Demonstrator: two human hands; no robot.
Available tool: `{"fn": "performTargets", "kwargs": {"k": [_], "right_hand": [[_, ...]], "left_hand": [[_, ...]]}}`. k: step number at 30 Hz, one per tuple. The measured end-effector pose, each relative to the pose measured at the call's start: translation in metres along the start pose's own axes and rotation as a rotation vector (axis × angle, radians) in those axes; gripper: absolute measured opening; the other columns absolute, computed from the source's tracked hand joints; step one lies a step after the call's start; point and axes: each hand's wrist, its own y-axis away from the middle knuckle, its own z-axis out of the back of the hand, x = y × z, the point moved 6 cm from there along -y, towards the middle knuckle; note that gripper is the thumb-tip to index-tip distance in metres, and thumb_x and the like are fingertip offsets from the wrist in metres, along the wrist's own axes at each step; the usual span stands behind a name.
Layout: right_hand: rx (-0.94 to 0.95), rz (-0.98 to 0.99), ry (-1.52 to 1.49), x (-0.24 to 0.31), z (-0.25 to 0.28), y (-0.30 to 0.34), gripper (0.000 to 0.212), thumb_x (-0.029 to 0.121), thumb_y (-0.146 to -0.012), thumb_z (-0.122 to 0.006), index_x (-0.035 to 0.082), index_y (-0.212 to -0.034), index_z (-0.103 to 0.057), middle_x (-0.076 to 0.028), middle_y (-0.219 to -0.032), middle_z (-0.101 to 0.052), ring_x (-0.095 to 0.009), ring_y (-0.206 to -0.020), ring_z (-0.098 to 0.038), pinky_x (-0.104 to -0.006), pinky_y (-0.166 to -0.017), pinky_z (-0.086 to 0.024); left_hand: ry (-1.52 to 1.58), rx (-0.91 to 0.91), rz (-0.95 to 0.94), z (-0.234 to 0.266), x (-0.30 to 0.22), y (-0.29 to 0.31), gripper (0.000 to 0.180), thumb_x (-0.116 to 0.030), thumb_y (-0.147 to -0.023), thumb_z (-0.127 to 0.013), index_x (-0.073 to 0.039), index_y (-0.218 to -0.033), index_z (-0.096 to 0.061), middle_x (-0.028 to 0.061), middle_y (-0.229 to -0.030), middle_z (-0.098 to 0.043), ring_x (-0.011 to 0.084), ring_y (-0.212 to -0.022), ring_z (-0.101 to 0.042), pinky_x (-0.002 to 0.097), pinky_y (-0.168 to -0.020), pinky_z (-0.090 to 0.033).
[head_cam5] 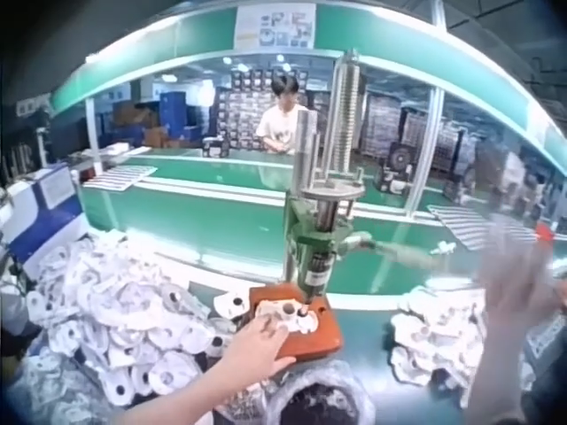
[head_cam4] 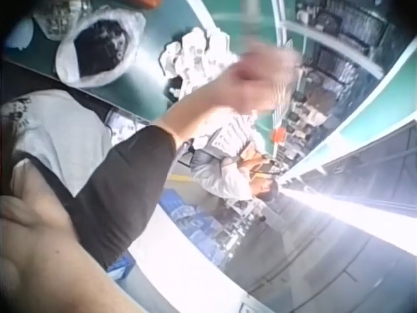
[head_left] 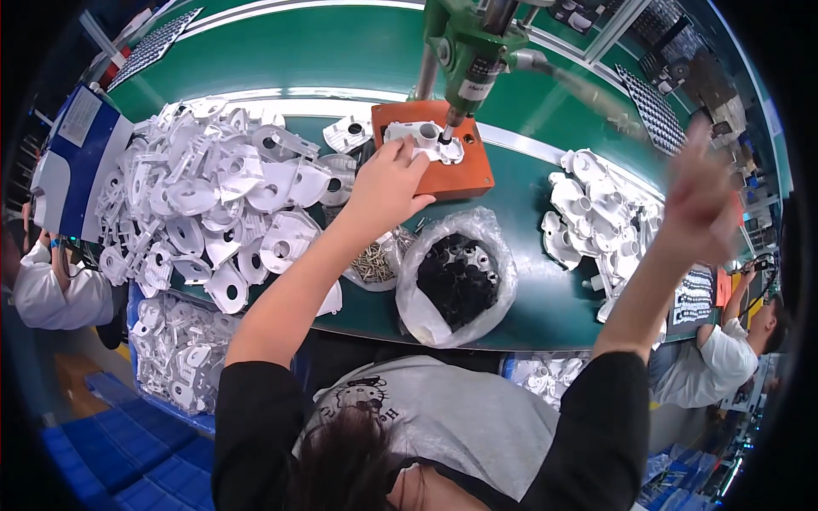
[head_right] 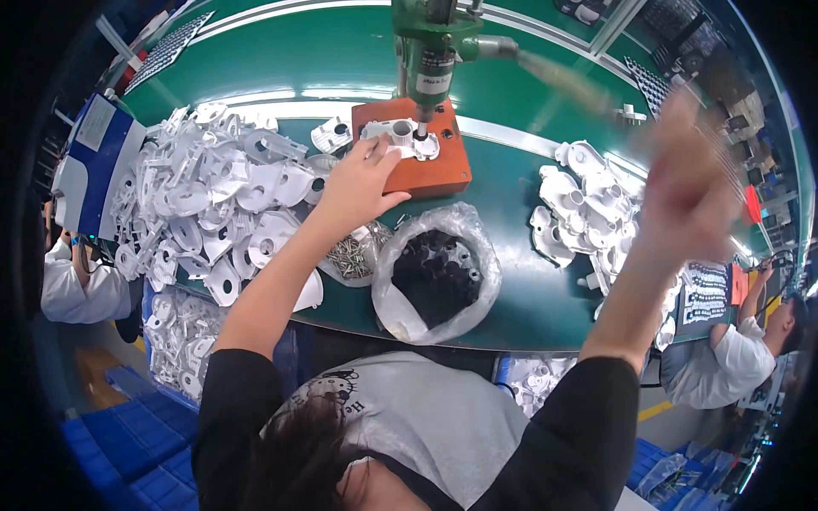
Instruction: Manually assembling small plastic housings with internal components using a lever-operated press machine.
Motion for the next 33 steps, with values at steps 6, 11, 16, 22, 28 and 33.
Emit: {"fn": "performTargets", "kwargs": {"k": [6, 11, 16, 22, 28, 33], "right_hand": [[-0.037, -0.216, 0.368, 0.01, -0.062, 0.107, 0.028, 0.024, -0.078, -0.053, 0.006, -0.057, -0.048, -0.009, -0.065, -0.058, -0.026, -0.072, -0.061, -0.0439, -0.09, -0.034], [0.003, -0.192, 0.239, 0.007, -0.043, 0.076, 0.032, 0.029, -0.081, -0.052, 0.003, -0.061, -0.053, -0.008, -0.063, -0.056, -0.025, -0.07, -0.06, -0.0484, -0.096, -0.031], [-0.395, -0.176, -0.213, -0.093, -0.006, -0.049, 0.03, 0.028, -0.086, -0.047, 0.005, -0.104, -0.053, -0.011, -0.1, -0.057, -0.021, -0.091, -0.054, -0.0408, -0.084, -0.032], [-0.267, -0.579, -0.209, -0.234, -0.042, -0.088, 0.076, 0.045, -0.084, -0.056, 0.007, -0.141, -0.021, -0.009, -0.136, -0.036, -0.026, -0.126, -0.031, -0.0351, -0.105, -0.023], [-0.188, -0.74, 0.563, -0.229, 0.011, 0.042, 0.074, 0.032, -0.076, -0.065, -0.003, -0.132, -0.032, -0.025, -0.127, -0.045, -0.031, -0.118, -0.045, -0.0381, -0.097, -0.038], [0.631, -1.17, 1.394, -0.219, 0.095, 0.191, 0.06, 0.031, -0.075, -0.063, 0.014, -0.128, -0.041, -0.018, -0.129, -0.045, -0.039, -0.114, -0.047, -0.0508, -0.093, -0.039]], "left_hand": [[0.009, -0.013, 0.004, -0.002, 0.001, 0.001, 0.059, -0.033, -0.064, -0.076, -0.006, -0.111, -0.052, 0.0162, -0.124, -0.051, 0.0295, -0.109, -0.048, 0.0373, -0.087, -0.047], [0.1, 0.1, 0.193, -0.001, 0.007, -0.009, 0.056, -0.049, -0.073, -0.067, -0.007, -0.108, -0.052, 0.0187, -0.111, -0.056, 0.0335, -0.101, -0.054, 0.0394, -0.083, -0.048], [0.175, 0.015, 0.192, -0.011, 0.042, -0.032, 0.05, -0.036, -0.077, -0.061, -0.012, -0.12, -0.05, 0.0202, -0.115, -0.052, 0.0387, -0.104, -0.051, 0.0494, -0.089, -0.039], [0.114, 0.32, 0.096, -0.006, 0.024, -0.071, 0.059, -0.022, -0.068, -0.057, -0.016, -0.125, -0.044, 0.015, -0.112, -0.056, 0.0346, -0.111, -0.049, 0.0489, -0.097, -0.032], [0.053, 0.156, 0.275, -0.001, 0.138, -0.079, 0.027, -0.028, -0.074, -0.06, -0.008, -0.091, -0.052, 0.0188, -0.087, -0.06, 0.038, -0.084, -0.058, 0.0444, -0.072, -0.046], [-0.271, -0.081, 0.269, 0.012, 0.159, -0.089, 0.036, -0.029, -0.073, -0.066, -0.014, -0.102, -0.053, 0.0152, -0.096, -0.057, 0.0343, -0.092, -0.056, 0.0461, -0.075, -0.045]]}}
